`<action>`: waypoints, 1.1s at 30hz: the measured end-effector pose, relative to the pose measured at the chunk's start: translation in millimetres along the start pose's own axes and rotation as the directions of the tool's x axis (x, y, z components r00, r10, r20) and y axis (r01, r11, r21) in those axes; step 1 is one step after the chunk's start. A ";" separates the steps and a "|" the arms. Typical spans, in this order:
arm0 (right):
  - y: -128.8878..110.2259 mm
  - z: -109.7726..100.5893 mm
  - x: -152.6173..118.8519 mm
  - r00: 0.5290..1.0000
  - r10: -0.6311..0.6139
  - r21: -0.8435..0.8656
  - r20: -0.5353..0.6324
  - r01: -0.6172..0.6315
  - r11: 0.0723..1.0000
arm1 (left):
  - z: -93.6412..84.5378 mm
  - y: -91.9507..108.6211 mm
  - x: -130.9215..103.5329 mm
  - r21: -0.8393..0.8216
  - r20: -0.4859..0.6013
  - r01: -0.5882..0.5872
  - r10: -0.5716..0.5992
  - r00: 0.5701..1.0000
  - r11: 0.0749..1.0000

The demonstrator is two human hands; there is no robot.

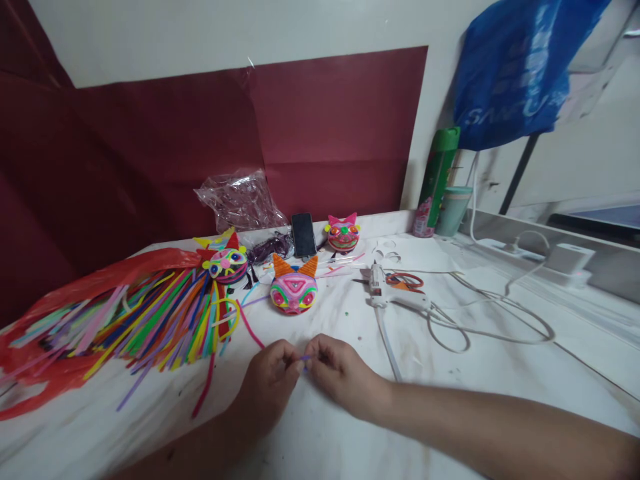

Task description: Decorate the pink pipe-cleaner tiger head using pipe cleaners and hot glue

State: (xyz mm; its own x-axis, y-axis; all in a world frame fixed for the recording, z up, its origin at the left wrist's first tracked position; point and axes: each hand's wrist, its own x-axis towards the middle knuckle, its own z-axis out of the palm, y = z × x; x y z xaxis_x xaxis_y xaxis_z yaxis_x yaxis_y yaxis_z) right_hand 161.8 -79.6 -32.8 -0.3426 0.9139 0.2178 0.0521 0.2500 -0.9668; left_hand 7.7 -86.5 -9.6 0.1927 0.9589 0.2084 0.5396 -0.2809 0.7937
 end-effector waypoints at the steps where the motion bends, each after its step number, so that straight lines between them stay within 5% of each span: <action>1: 0.0 0.3 -0.2 1.000 -0.003 -0.021 -0.010 0.003 1.000 | 0.3 0.5 0.2 0.003 -0.010 0.006 -0.006 1.000 1.000; 14: -8.8 -1.9 -5.5 1.000 -0.027 -0.205 -0.014 0.024 0.978 | 1.3 0.5 1.3 -0.077 0.023 0.072 -0.071 0.997 0.994; 21: 0.6 -3.6 3.8 1.000 0.010 -0.008 -0.020 -0.010 1.000 | -0.1 -0.6 7.2 -0.299 -0.009 0.071 -0.077 0.997 0.952; 33: 3.3 0.1 -1.6 1.000 -0.010 -0.097 0.016 0.011 0.995 | 1.0 -1.4 2.8 -0.078 0.080 0.022 -0.015 0.997 0.997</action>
State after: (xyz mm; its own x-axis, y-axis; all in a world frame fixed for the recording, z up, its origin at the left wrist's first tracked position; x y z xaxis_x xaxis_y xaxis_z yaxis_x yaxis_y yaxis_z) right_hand 162.4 -80.2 -36.3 -0.3579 0.9062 0.2250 0.1392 0.2901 -0.9468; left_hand 8.2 -83.5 -10.7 0.2492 0.9568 0.1500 0.4778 -0.2562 0.8403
